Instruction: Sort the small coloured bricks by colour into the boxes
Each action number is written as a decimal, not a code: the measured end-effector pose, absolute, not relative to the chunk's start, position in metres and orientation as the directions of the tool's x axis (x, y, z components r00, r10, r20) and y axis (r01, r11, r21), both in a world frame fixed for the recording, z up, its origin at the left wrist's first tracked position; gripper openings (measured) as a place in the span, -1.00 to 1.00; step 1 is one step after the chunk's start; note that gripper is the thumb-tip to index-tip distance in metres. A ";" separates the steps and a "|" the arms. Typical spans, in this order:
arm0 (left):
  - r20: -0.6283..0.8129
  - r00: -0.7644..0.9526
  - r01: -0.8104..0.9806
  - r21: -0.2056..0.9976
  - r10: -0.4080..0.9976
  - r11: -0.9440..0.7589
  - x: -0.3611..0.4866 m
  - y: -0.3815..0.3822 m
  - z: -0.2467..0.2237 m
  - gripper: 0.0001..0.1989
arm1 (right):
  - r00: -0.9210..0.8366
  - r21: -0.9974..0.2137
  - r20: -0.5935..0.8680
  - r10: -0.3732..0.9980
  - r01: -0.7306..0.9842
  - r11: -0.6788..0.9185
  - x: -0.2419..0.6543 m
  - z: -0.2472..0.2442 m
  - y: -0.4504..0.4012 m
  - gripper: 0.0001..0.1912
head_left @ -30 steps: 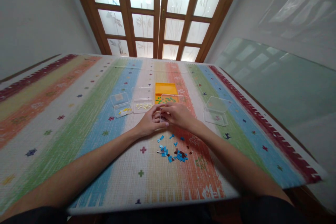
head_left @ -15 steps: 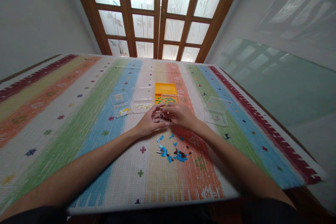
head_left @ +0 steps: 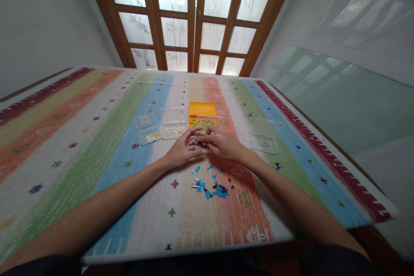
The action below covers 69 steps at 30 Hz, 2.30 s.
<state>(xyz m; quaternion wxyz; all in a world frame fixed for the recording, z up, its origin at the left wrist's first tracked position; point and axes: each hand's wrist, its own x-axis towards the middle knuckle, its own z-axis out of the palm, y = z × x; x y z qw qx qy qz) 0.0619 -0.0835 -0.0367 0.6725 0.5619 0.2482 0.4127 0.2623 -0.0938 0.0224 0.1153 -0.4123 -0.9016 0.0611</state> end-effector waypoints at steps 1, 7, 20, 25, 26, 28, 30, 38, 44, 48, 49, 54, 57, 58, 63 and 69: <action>0.132 0.532 -0.278 0.960 0.836 0.025 0.062 -0.083 -0.037 -0.23 | -0.633 -0.199 0.151 0.759 0.733 0.651 0.260 0.022 -0.094 -0.65; 0.131 0.530 -0.281 0.959 0.838 0.028 0.062 -0.083 -0.038 -0.23 | -0.637 -0.201 0.127 0.761 0.734 0.648 0.255 0.021 -0.094 -0.68; 0.138 0.532 -0.248 0.969 0.835 -0.002 0.061 -0.083 -0.037 -0.24 | -0.625 -0.179 0.088 0.776 0.756 0.629 0.255 0.024 -0.094 -0.64; 0.141 0.531 -0.255 0.967 0.836 -0.001 0.061 -0.082 -0.037 -0.23 | -0.627 -0.221 0.161 0.762 0.730 0.647 0.259 0.021 -0.093 -0.65; 0.137 0.532 -0.257 0.966 0.836 0.005 0.061 -0.082 -0.037 -0.22 | -0.626 -0.223 0.178 0.759 0.726 0.651 0.260 0.022 -0.093 -0.66; 0.130 0.534 -0.265 0.964 0.836 0.020 0.061 -0.082 -0.037 -0.22 | -0.625 -0.227 0.217 0.750 0.715 0.661 0.262 0.025 -0.094 -0.67; 0.125 0.538 -0.265 0.964 0.834 0.027 0.062 -0.082 -0.038 -0.22 | -0.625 -0.244 0.268 0.734 0.693 0.679 0.263 0.029 -0.097 -0.68; 0.154 0.512 -0.253 0.967 0.845 -0.023 0.063 -0.083 -0.036 -0.20 | -0.794 -0.371 0.296 0.531 0.416 0.830 0.253 0.040 -0.135 -0.83; 0.153 0.487 -0.190 0.980 0.860 -0.066 0.063 -0.089 -0.030 -0.25 | -0.877 -0.274 0.012 0.480 0.459 0.845 0.237 0.026 -0.158 -0.86; 0.165 0.491 -0.192 0.978 0.855 -0.079 0.063 -0.089 -0.029 -0.25 | -0.851 -0.258 -0.011 0.525 0.510 0.821 0.235 0.020 -0.159 -0.81; 0.163 0.490 -0.193 0.978 0.856 -0.075 0.063 -0.088 -0.030 -0.25 | -0.849 -0.260 -0.014 0.528 0.513 0.818 0.235 0.020 -0.159 -0.81; 0.146 0.479 -0.188 0.980 0.865 -0.061 0.064 -0.088 -0.032 -0.23 | -0.851 -0.265 -0.032 0.524 0.513 0.817 0.234 0.023 -0.163 -0.84; 0.140 0.476 -0.193 0.980 0.868 -0.053 0.064 -0.088 -0.032 -0.23 | -0.839 -0.236 -0.050 0.542 0.537 0.810 0.233 0.024 -0.167 -0.83; 0.138 0.475 -0.193 0.980 0.869 -0.050 0.063 -0.088 -0.032 -0.23 | -0.836 -0.227 -0.055 0.545 0.542 0.809 0.232 0.024 -0.168 -0.83; 0.135 0.474 -0.189 0.981 0.870 -0.050 0.063 -0.087 -0.032 -0.24 | -0.836 -0.211 -0.036 0.547 0.542 0.814 0.232 0.021 -0.169 -0.83; 0.146 0.471 -0.181 0.981 0.870 -0.067 0.063 -0.088 -0.033 -0.24 | -0.832 -0.212 -0.048 0.552 0.549 0.809 0.231 0.021 -0.166 -0.81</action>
